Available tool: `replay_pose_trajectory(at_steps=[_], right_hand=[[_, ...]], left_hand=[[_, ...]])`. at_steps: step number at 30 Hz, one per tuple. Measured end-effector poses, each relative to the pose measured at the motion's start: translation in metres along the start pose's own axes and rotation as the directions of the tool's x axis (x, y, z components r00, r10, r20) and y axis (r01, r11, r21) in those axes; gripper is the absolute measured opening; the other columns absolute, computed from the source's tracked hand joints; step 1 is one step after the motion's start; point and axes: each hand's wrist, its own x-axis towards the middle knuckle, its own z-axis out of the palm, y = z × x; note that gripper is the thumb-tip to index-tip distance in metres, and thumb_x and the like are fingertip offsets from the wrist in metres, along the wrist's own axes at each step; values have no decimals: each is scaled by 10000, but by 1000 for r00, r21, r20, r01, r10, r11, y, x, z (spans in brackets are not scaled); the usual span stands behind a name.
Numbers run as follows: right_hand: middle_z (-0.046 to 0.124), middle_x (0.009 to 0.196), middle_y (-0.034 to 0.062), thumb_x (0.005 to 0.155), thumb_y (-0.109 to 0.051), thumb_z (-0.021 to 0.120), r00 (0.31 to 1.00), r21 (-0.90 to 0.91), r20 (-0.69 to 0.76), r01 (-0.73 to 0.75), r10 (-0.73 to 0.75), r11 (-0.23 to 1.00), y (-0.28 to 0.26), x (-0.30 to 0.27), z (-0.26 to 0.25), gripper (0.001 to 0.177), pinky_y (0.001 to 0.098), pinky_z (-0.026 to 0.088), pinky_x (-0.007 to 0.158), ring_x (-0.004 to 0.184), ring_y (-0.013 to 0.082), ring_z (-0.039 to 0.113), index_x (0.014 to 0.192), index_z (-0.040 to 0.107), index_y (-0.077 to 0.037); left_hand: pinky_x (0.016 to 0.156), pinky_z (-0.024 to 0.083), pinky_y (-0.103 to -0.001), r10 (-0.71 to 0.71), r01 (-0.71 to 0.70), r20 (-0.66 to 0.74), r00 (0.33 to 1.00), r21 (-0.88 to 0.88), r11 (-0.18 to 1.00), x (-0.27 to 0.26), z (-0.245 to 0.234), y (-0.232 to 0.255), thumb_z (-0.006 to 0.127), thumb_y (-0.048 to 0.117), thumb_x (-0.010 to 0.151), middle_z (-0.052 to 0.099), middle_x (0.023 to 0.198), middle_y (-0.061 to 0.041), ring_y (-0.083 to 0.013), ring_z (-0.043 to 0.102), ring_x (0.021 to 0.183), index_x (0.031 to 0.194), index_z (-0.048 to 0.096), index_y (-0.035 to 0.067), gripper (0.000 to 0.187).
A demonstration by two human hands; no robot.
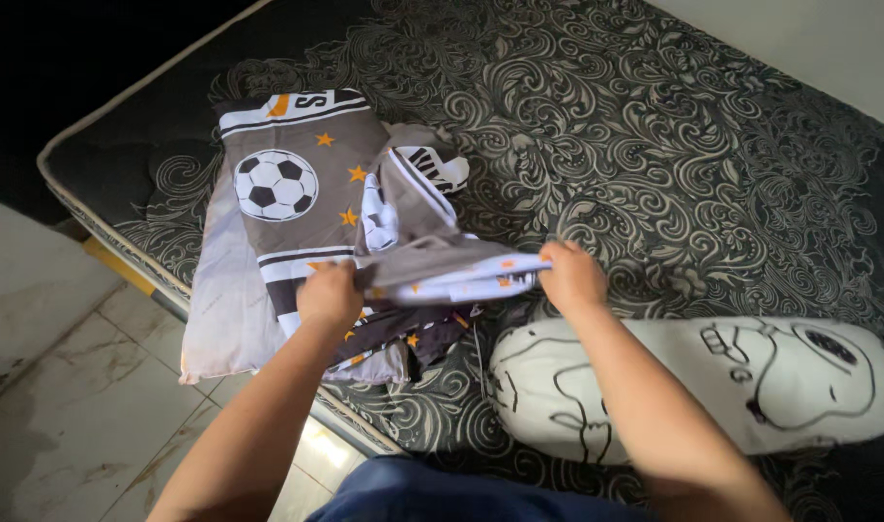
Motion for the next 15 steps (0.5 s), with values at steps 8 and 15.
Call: replay_pose_trajectory(at_steps=[8,15], right_hand=[[766,802,86,922,-399,656,287,-30,956,-96,57,995,80,-59,77,343,383,557,558,630,203,698,934,773,-77],[735,977,123,930,-287,617,33,6,999,-133,-2,991,90,-106,76,260,503,524,675,803,289,679,1045,705,-71]], left_hand=[[882,527,-537,147,-178,504,851,13,984,-107,157,-58,690,209,799,683,1129,-180,-408,660,1068,1139,682,111,354],[873,522,-538,231,-162,799,555,-168,972,-139,136,-38,738,235,740,672,1134,-189,-417,648,1064,1153,672,82,446]])
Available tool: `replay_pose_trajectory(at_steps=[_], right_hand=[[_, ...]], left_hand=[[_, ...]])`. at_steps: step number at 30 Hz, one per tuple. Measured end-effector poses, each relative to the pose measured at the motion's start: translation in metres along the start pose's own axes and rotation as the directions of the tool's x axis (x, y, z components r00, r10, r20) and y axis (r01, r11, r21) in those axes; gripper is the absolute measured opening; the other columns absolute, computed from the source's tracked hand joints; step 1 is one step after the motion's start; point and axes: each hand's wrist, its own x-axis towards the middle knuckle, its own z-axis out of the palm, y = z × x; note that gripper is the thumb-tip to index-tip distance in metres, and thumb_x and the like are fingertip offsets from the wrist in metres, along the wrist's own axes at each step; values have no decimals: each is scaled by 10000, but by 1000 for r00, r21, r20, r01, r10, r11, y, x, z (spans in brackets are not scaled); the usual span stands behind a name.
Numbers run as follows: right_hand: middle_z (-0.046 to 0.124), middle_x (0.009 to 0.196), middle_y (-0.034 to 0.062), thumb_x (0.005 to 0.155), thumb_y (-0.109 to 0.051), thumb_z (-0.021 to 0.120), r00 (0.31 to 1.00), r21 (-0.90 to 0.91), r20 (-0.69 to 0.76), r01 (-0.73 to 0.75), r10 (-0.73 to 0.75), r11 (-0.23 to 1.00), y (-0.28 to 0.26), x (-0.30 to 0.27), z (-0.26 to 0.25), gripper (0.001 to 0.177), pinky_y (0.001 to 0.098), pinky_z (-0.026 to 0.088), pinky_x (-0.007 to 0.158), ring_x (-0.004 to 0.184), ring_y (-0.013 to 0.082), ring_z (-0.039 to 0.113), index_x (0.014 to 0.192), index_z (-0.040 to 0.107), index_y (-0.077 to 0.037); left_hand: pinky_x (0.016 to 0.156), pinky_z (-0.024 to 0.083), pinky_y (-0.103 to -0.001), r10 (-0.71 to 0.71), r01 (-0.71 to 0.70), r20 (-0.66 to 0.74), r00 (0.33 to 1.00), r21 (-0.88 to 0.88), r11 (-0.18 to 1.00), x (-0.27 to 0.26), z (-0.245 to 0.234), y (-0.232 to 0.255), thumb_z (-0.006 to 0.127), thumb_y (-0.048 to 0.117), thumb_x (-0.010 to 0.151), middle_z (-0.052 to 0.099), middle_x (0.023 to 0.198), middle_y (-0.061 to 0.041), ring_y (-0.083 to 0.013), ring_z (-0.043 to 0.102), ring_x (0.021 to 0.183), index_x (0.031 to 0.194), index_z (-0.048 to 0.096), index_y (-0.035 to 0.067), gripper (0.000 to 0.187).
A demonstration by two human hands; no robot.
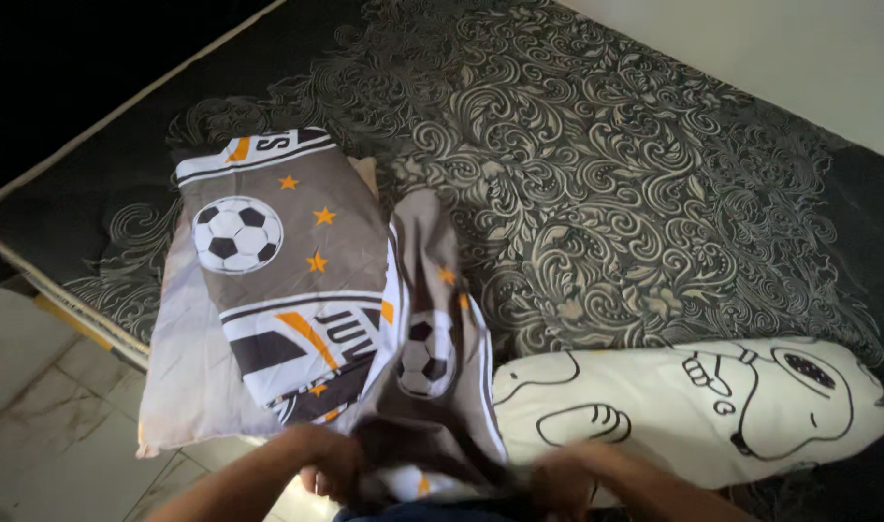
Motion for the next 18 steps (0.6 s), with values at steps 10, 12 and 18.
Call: replay_pose_trajectory(at_steps=[10,12,18], right_hand=[[637,1294,53,979,-238,491,765,775,-620,563,176,287,-70,-74,-206,302,712,406,993,1201,345,622,1258,562,-146],[638,1290,95,978,-195,499,754,767,-641,636,143,89,-72,-88,-218,309,755,351,1077,1262,346,590,1264,549,-90],[669,1286,170,939,-228,406,714,697,-691,620,-110,-360,-67,-94,-204,418,739,371,1055,1216,374,627,1230,606,-4]], left_hand=[[859,516,-539,-63,-231,-686,725,-329,916,153,-267,118,808,274,655,655,1140,-201,-430,629,1059,1172,658,40,587],[856,514,-539,-66,-338,-547,834,-603,722,150,-291,126,822,281,638,651,1142,-204,-433,625,1058,1176,655,32,617],[848,510,-540,217,-244,-223,951,-967,78,119,-328,117,864,304,587,641,1146,-211,-440,614,1055,1188,646,7,705]])
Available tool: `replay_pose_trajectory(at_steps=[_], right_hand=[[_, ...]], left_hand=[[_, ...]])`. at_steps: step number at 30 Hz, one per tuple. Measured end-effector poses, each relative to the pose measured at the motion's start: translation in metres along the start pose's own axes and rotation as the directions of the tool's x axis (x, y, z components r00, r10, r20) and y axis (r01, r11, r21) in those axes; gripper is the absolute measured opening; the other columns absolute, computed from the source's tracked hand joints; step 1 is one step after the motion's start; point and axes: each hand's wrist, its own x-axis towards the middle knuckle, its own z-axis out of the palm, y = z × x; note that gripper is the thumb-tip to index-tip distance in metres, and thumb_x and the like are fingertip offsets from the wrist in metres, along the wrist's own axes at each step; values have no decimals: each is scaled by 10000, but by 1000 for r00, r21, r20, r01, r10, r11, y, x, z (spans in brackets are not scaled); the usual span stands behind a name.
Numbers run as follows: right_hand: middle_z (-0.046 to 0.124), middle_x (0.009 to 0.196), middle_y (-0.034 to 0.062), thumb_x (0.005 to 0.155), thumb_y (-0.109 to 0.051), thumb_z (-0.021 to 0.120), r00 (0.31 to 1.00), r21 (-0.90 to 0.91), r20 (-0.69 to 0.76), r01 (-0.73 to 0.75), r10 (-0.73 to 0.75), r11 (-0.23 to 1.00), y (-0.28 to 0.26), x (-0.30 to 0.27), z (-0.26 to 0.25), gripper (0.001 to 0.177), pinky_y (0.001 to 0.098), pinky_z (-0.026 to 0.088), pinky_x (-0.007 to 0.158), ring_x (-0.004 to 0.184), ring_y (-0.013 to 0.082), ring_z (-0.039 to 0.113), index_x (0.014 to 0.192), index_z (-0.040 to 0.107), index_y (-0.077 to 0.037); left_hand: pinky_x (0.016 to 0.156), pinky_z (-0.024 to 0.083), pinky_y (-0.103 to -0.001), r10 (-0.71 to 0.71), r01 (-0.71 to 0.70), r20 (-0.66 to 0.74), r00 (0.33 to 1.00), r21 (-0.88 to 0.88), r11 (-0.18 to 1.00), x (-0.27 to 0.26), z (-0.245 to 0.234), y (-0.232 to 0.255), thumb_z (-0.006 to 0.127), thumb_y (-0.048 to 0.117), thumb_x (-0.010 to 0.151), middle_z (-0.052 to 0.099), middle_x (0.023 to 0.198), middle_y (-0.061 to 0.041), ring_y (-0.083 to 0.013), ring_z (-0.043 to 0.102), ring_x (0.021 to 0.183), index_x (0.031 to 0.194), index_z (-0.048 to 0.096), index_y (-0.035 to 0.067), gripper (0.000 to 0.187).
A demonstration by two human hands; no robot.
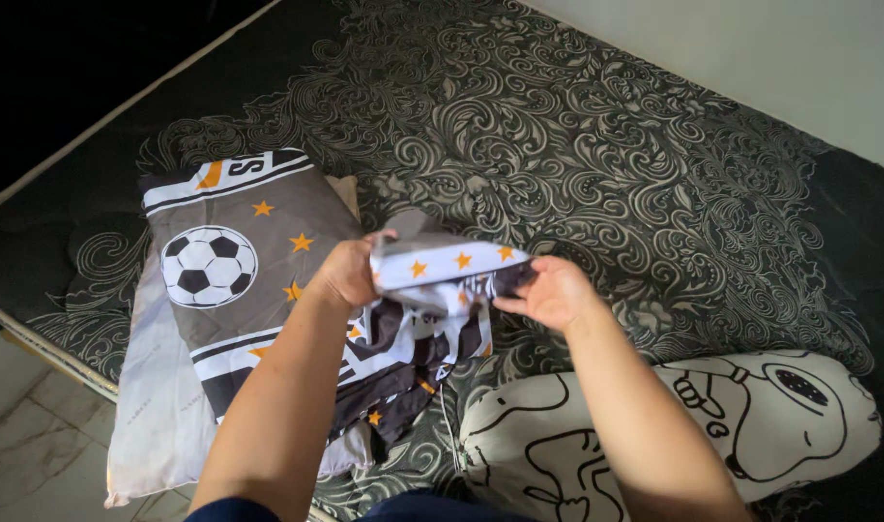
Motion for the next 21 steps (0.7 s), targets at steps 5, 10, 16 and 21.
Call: replay_pose_trajectory(at_steps=[5,10,16,21], right_hand=[[678,1271,123,1028,-411,344,994,-57,-104,8,-14,998,21,3,9,508,596,469,1038,1192,320,634,1271,625,-65],[703,1247,153,1066,-417,330,1000,-133,23,7,-4,991,32,-8,28,545,494,536,1011,1161,296,660,1279,634,-18],[694,998,80,1007,-141,685,950,-546,284,272,-131,792,21,-37,25,196,412,554,828,889,193,668,1155,616,-32],[719,849,63,725,11,700,917,-950,232,285,-324,125,9,-56,1,298,364,532,676,757,179,674,1022,677,6]], left_hand=[[842,507,-540,412,15,-586,698,586,810,-27,20,-9,898,323,544,633,1149,-217,-447,605,1052,1198,639,-14,780],[835,504,-540,949,-326,200,244,939,-115,-52,58,-60,933,342,502,625,1152,-223,-453,596,1050,1207,632,-35,855],[945,614,-403,749,-548,347,564,836,24,-42,70,-40,840,191,838,764,1179,-66,-231,755,1073,1225,730,151,404],[789,598,-357,154,-161,171,973,28,987,-80,47,-11,653,111,943,707,1022,-39,-149,701,876,1409,566,55,478]])
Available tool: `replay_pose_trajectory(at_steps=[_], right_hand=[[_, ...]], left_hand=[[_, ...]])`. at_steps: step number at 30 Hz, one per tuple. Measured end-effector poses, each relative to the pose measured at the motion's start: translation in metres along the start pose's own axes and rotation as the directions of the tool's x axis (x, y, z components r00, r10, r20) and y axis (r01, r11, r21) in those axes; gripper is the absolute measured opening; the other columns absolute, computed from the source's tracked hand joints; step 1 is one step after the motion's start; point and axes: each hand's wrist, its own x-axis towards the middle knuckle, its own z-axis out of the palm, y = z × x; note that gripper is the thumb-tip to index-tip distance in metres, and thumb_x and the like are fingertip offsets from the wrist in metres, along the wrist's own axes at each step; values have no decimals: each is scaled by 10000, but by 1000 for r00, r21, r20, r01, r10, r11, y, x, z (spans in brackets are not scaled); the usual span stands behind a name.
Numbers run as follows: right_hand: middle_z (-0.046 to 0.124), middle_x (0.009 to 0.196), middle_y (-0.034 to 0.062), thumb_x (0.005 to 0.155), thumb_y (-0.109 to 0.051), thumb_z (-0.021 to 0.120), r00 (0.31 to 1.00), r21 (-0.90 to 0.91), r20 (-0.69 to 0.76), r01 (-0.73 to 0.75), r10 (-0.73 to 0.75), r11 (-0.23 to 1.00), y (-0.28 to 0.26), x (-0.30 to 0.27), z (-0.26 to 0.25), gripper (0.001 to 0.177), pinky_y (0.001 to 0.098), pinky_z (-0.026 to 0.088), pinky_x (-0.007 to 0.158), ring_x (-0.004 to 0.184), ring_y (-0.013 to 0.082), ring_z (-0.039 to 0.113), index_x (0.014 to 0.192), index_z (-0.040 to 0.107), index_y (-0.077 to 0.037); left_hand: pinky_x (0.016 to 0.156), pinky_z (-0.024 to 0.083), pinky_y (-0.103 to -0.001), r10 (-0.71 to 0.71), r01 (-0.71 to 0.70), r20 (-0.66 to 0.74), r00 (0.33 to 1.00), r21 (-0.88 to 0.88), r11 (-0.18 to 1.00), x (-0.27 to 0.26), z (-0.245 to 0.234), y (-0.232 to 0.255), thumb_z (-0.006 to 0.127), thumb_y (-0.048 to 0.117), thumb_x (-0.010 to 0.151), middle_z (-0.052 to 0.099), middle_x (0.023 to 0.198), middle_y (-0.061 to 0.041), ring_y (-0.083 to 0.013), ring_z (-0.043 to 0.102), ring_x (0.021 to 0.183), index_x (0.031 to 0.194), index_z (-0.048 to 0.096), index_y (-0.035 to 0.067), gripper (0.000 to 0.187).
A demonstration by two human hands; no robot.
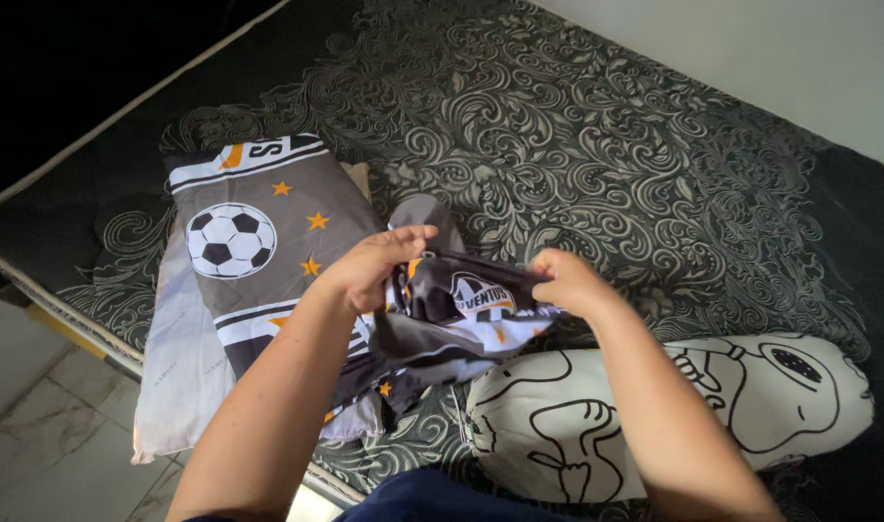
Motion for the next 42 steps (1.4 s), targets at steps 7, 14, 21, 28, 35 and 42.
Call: replay_pose_trajectory(at_steps=[7,14,21,28,35,42], right_hand=[[698,933,118,897,19,495,940,528,-98,-230,328,818,-6,-7,28,331,463,515,693,781,249,654,1161,690,-23],[702,1177,142,1033,-76,422,994,955,50,-76,98,287,-52,-18,59,296,489,590,867,1029,283,705,1251,621,-67],[722,1184,202,960,-64,387,957,958,-50,-35,285,286,-23,-37,85,356,499,600,924,1062,339,711,1203,631,26],[663,1200,173,828,18,670,738,-178,-570,320,-362,931,14,-60,92,453,361,544,891,1062,297,678,1277,625,-20],[748,977,58,920,-184,673,970,307,-204,-65,132,950,0,-67,75,286,304,512,761,864,136,653,1109,740,21],[754,950,10,1009,-345,567,992,574,5,-103,123,812,-52,-76,101,397,273,525,748,825,87,653,1077,739,6]], left_hand=[[819,559,-470,153,-11,-477,865,286,958,5,5,-26,759,351,868,646,1080,-101,-250,630,1043,1460,485,128,689],[991,436,-567,380,137,-811,445,481,866,-21,42,-113,888,615,657,555,1311,-198,-415,465,1267,1438,444,66,1053],[1041,495,-544,-159,-6,-277,948,-513,858,-23,37,-104,499,165,855,678,1289,-197,-382,644,1207,1206,615,-8,408],[1028,439,-582,-174,182,53,983,-319,930,-56,42,-82,457,62,736,737,1141,-201,-401,682,1053,1226,639,-52,535],[1021,540,-502,-63,25,-412,909,-97,995,-78,17,-54,644,254,813,684,1202,-250,-381,686,1090,1273,553,-88,580],[992,419,-609,732,213,-113,672,976,-45,-128,91,-77,899,452,597,547,1376,-176,-415,516,1264,1450,504,193,974]])
